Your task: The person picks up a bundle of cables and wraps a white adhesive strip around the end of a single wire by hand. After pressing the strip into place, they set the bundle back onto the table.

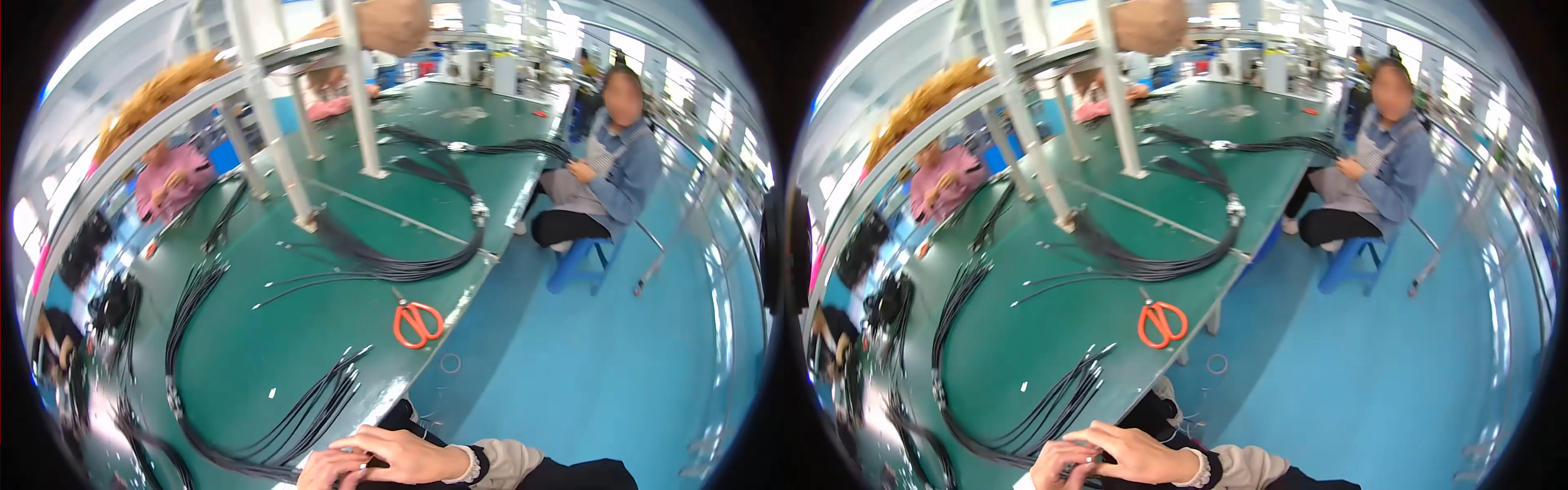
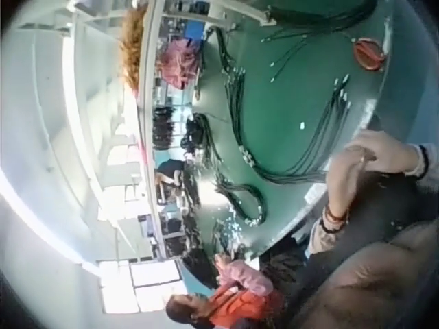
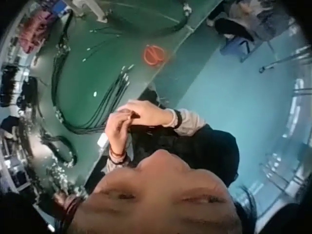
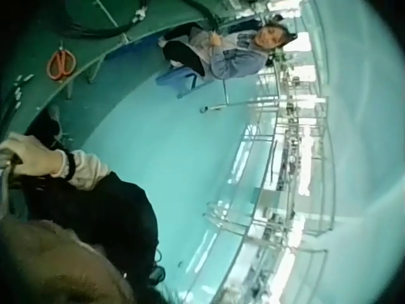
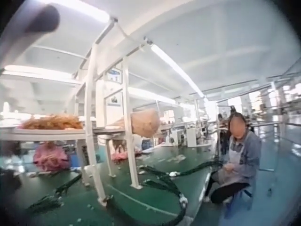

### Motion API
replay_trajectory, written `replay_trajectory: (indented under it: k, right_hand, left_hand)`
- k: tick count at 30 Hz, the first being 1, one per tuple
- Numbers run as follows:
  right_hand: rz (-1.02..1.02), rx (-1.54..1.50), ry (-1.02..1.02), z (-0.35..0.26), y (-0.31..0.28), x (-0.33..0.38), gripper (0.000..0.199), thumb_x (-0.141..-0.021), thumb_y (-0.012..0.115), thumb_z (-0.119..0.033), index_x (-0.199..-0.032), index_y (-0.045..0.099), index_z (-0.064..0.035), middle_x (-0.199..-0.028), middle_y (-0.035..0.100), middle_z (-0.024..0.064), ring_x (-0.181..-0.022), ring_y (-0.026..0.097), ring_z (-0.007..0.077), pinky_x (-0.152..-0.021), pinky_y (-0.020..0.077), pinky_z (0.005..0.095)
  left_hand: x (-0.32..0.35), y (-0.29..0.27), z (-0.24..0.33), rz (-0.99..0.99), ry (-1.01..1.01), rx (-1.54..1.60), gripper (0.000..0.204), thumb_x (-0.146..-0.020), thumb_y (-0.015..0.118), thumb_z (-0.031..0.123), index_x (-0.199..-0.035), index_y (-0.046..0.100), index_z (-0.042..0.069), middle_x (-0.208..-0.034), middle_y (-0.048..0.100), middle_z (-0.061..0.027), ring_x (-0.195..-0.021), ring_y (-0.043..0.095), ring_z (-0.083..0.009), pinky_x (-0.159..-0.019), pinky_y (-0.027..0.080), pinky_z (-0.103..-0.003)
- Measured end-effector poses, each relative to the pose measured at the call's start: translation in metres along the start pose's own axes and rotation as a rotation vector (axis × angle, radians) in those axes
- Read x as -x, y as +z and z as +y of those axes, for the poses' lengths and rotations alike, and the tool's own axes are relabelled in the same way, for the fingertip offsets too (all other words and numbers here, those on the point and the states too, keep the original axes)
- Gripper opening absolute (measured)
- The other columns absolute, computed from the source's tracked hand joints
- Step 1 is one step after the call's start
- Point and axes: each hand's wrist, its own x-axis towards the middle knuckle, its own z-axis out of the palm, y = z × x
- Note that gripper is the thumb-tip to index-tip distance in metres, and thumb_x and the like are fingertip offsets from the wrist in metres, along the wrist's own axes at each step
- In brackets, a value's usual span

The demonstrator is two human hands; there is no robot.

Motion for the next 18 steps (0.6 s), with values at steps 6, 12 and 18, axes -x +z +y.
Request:
replay_trajectory:
  k: [6,12,18]
  right_hand:
    - [-0.020,0.014,-0.001,-0.040,-0.054,0.059,0.038,-0.078,0.069,-0.022,-0.111,0.059,-0.0047,-0.111,0.057,0.0160,-0.088,0.060,0.0278,-0.076,0.0470,0.0358]
    - [-0.085,-0.056,-0.064,-0.037,-0.064,0.093,0.029,-0.084,0.063,-0.018,-0.108,0.058,-0.0033,-0.091,0.059,0.0121,-0.079,0.060,0.0251,-0.069,0.0470,0.0322]
    - [-0.091,-0.155,-0.084,-0.037,-0.057,0.109,0.024,-0.091,0.055,-0.023,-0.098,0.061,-0.0012,-0.085,0.057,0.0105,-0.075,0.059,0.0254,-0.069,0.0461,0.0334]
  left_hand:
    - [0.003,0.029,0.060,-0.037,-0.157,0.038,0.010,-0.075,0.062,-0.009,-0.081,0.061,0.000,-0.079,0.061,-0.0111,-0.075,0.060,-0.0192,-0.066,0.047,-0.025]
    - [0.026,0.026,0.092,-0.032,-0.181,0.031,0.009,-0.077,0.062,-0.008,-0.082,0.061,-0.001,-0.077,0.060,-0.0077,-0.069,0.058,-0.0134,-0.060,0.046,-0.023]
    - [0.036,0.022,0.108,-0.007,-0.182,0.022,0.006,-0.078,0.063,-0.007,-0.082,0.061,-0.002,-0.075,0.059,-0.0052,-0.062,0.056,-0.0099,-0.056,0.044,-0.021]
